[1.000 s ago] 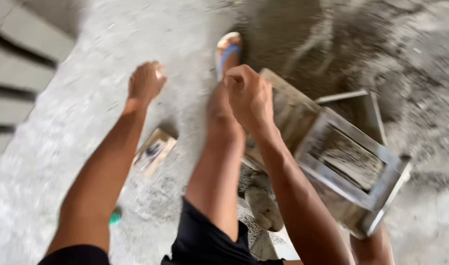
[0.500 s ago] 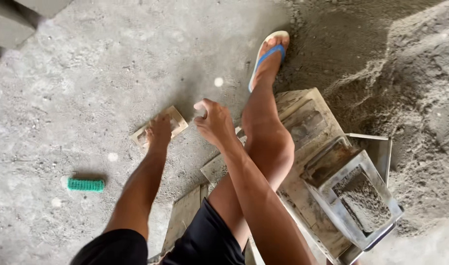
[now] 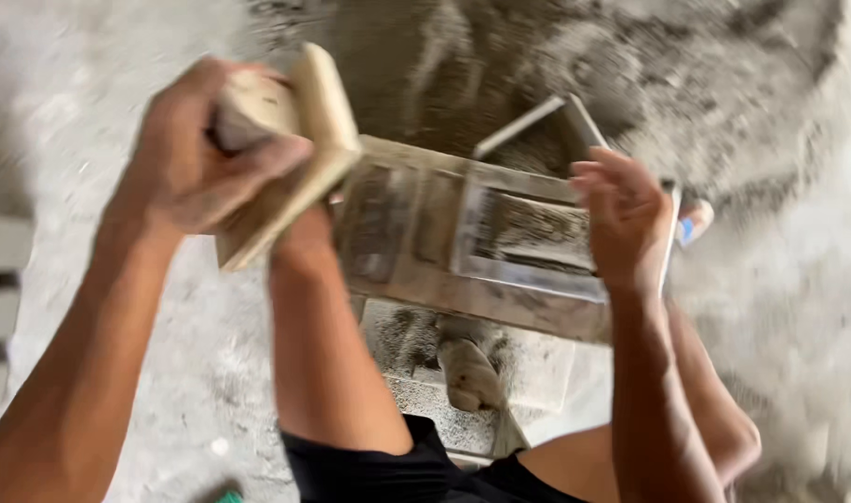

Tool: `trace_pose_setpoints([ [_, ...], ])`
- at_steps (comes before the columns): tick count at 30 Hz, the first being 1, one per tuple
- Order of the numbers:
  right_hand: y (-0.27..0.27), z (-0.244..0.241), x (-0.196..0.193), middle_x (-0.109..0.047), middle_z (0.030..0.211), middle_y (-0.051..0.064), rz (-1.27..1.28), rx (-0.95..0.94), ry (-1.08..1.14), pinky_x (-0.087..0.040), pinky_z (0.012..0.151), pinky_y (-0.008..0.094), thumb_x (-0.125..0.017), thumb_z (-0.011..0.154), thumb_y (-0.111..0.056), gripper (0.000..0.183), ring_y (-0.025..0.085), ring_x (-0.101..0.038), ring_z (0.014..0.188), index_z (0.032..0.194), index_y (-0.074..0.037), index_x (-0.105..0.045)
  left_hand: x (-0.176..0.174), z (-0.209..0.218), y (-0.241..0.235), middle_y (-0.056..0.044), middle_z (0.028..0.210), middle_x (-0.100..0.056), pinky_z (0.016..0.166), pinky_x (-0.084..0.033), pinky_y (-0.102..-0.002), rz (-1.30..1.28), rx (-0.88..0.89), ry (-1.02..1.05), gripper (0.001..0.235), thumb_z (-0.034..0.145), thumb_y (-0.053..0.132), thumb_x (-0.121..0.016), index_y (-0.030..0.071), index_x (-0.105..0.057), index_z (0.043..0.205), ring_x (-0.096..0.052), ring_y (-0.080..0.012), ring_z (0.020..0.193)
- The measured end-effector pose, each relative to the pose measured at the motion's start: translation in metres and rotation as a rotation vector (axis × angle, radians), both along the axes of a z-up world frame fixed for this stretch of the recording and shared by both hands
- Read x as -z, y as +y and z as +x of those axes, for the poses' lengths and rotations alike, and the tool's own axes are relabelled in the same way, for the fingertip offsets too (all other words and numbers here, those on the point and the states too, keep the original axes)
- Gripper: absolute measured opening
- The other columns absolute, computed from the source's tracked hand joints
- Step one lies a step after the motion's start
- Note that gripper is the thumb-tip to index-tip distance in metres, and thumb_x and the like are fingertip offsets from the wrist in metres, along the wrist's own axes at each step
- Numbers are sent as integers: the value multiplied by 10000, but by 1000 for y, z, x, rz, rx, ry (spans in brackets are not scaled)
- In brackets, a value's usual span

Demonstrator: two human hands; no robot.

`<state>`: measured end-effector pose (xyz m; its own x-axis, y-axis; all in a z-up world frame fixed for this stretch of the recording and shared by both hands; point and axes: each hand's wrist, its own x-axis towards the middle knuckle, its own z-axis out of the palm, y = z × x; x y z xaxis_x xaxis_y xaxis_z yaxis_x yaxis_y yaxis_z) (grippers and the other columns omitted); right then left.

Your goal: The person scoops wet concrete into a rectangular metal mold using a trowel. They use a straight metal bar to level the surface, then lift and flip the mold to release the formed brick onto a stack. The process is repeated multiple times.

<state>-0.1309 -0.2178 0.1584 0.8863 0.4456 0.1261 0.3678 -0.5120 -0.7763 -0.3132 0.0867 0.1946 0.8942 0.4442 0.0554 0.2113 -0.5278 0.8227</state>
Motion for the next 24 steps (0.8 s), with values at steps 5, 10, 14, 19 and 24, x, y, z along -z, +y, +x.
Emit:
trace_pose_setpoints([
  [5, -141, 67, 68, -665, 998, 163, -281, 385, 45, -511, 718, 392, -469, 835, -145, 328, 262, -634, 889, 1096, -37, -636, 9, 127, -111, -87, 911, -564, 614, -484, -435, 352, 564, 66, 560, 718, 623, -647, 114, -605, 950, -588, -273, 764],
  [10, -195, 96, 178, -623, 992, 181, -556, 362, 306, -529, 701, 466, -603, 848, -284, 321, 338, -631, 871, 1052, -36, -596, 47, 179, -191, -68, 828, -516, 583, -539, -398, 455, 743, 95, 609, 719, 686, -593, 118, -559, 936, -579, -245, 757],
  [14, -175, 98, 162, -536, 977, 241, -724, 250, 223, -488, 741, 588, -627, 859, -321, 409, 473, -581, 909, 1000, 43, -506, 58, 193, -219, -70, 811, -510, 654, -522, -429, 499, 799, 211, 548, 703, 605, -694, 120, -571, 928, -605, -297, 820],
  [19, -184, 101, 182, -474, 973, 195, -685, 207, 214, -492, 715, 572, -587, 886, -368, 426, 475, -561, 911, 994, 22, -453, 81, 192, -229, -53, 807, -475, 644, -524, -406, 578, 797, 198, 593, 693, 656, -676, 123, -575, 930, -599, -277, 804],
  [24, -193, 99, 164, -464, 918, 175, -576, 191, 286, -479, 696, 529, -549, 916, -337, 383, 435, -559, 900, 1012, 22, -459, 99, 191, -231, -30, 796, -441, 624, -521, -380, 673, 769, 143, 570, 688, 664, -678, 145, -563, 895, -586, -248, 784],
])
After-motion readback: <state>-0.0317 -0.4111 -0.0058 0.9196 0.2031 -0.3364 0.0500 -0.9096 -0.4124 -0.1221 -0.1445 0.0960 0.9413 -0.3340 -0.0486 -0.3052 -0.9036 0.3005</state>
